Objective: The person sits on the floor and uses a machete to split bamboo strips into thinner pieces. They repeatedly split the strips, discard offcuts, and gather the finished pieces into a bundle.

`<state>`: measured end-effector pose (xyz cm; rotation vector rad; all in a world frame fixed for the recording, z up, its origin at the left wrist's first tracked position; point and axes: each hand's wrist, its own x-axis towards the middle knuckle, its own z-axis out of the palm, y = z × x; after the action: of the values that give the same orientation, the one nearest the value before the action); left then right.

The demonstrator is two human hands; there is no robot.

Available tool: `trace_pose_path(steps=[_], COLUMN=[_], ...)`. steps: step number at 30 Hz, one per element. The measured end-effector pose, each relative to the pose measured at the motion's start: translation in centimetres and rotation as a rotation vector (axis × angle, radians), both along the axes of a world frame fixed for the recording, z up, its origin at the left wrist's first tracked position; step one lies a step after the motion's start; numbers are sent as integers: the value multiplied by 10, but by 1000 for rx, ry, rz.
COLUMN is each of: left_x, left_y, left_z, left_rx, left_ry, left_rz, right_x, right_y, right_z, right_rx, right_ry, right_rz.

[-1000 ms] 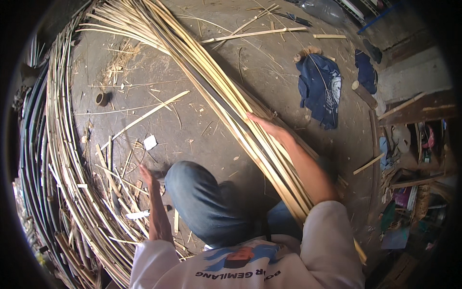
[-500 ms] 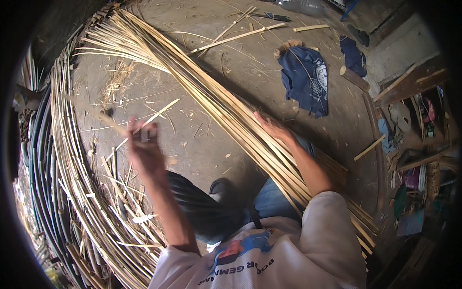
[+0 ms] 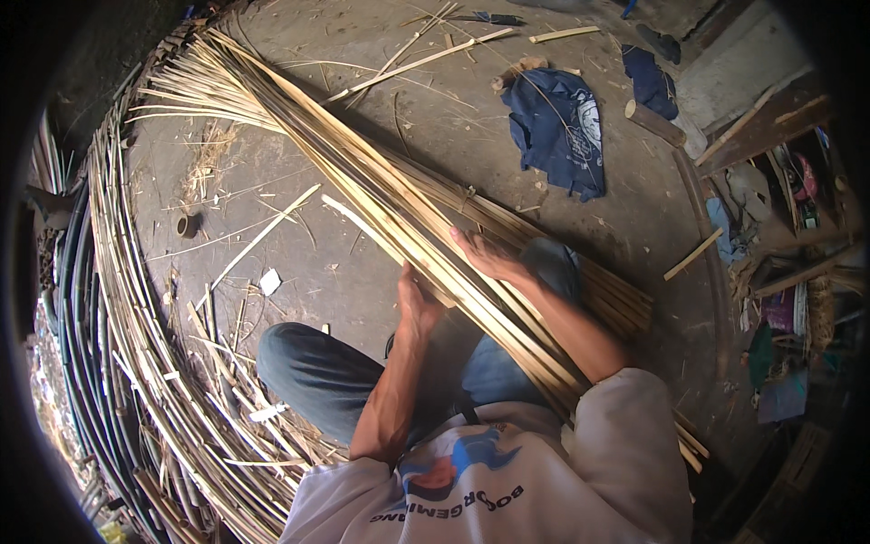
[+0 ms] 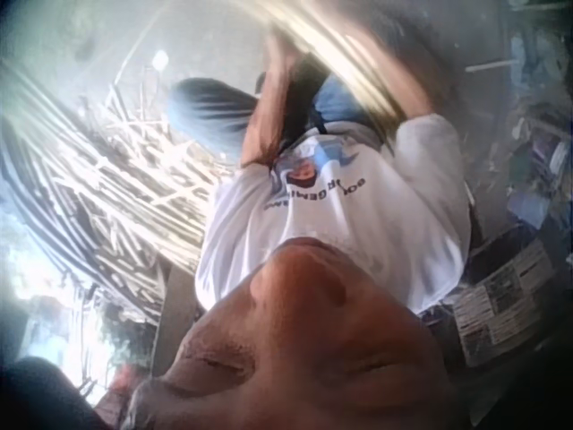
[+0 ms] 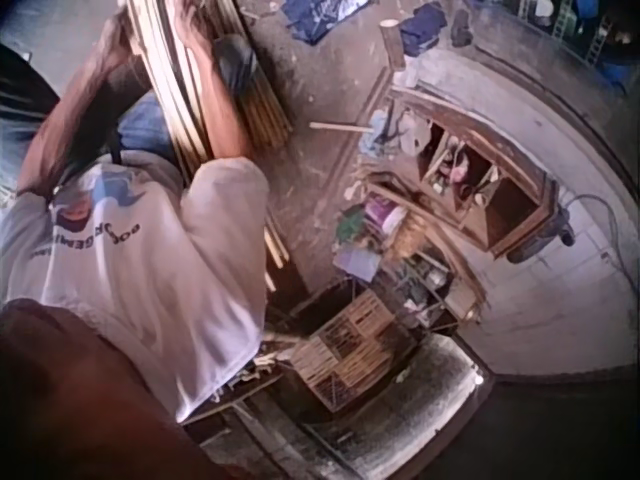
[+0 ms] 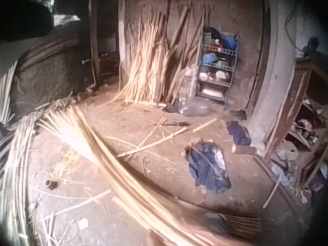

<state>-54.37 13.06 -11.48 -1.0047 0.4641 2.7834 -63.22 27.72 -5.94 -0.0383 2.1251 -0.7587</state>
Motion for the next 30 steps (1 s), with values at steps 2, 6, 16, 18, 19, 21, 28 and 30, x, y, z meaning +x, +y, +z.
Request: trace_pose_path(steps=[2,6,16,18,19,21,28,30], left_x=[-1,1,9,13,13,11,13,13], left_y=[0,4,35,34,32,30,33,33], left_z=[-12,-15,-47,-47,-49,-52,-43,-32], left_rx=[-46,4,427,572,596,646,627,607], left_ry=[-20,23,268,393,391,390,314,266], left_rz=[-16,35,-19,-35,-24,-3,-14,-3], right_x=[1,-2,-9,-13,-13,-13,-14,-16], right_y=[1,-5,-117,-127,-133,-136,-139,-139], right_z=[-14,-17,-29,-35,-33,-25,-31,-21], right_rx=[-10,-5,210,196,188,192,316,240], right_ry=[13,336,1008,1025,1030,944,1144,992], right_rz=[-56,-201,197,190,187,213,418,317])
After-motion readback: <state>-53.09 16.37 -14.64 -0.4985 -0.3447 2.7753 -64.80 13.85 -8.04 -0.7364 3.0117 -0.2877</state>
